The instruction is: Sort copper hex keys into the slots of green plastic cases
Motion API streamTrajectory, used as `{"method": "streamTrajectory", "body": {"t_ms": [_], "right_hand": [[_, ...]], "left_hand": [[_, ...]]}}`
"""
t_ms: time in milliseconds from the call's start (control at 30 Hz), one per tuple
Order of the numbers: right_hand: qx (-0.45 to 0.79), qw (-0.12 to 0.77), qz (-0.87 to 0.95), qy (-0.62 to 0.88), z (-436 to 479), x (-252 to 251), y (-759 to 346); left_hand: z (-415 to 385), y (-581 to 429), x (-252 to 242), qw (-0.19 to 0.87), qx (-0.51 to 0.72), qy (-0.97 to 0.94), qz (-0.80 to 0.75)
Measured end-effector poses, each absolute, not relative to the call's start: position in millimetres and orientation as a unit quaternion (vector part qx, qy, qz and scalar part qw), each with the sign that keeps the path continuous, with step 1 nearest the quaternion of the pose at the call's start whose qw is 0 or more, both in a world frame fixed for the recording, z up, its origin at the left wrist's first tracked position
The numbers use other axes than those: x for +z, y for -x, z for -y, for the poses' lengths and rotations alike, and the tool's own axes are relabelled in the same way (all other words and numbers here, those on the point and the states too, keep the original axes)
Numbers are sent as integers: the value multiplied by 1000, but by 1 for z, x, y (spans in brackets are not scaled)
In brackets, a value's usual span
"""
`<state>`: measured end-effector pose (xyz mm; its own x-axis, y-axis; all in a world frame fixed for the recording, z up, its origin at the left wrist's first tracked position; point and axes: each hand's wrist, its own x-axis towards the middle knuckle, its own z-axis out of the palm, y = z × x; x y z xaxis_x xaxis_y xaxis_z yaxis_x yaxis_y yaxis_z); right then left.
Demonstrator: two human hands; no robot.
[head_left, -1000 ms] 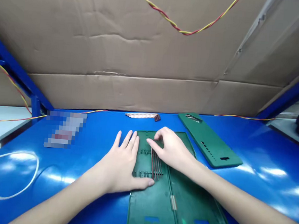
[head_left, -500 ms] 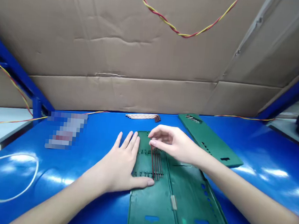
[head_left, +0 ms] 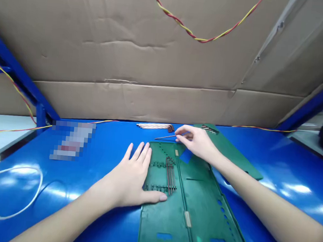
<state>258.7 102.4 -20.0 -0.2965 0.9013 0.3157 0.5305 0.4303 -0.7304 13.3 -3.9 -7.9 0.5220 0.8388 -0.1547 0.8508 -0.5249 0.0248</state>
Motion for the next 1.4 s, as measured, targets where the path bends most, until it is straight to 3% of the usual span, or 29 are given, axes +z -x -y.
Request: {"method": "streamTrajectory", "body": {"t_ms": [133,433,667,1400], "right_hand": [[92,288,846,439,-116,-16,-246],[-19,157,894,419,-156,-18,-211],[-2,219,876,429,-164,-32,-213],[73,274,833,475,-171,-37,-217]], "left_hand": [[4,-11,-11,45,-52,-871,-486],[3,-11,-9,48,-68,-868,-490],[3,-10,-10,61,-66,-869,-486],[1,-6,-14,57,-36,-875,-480]]}}
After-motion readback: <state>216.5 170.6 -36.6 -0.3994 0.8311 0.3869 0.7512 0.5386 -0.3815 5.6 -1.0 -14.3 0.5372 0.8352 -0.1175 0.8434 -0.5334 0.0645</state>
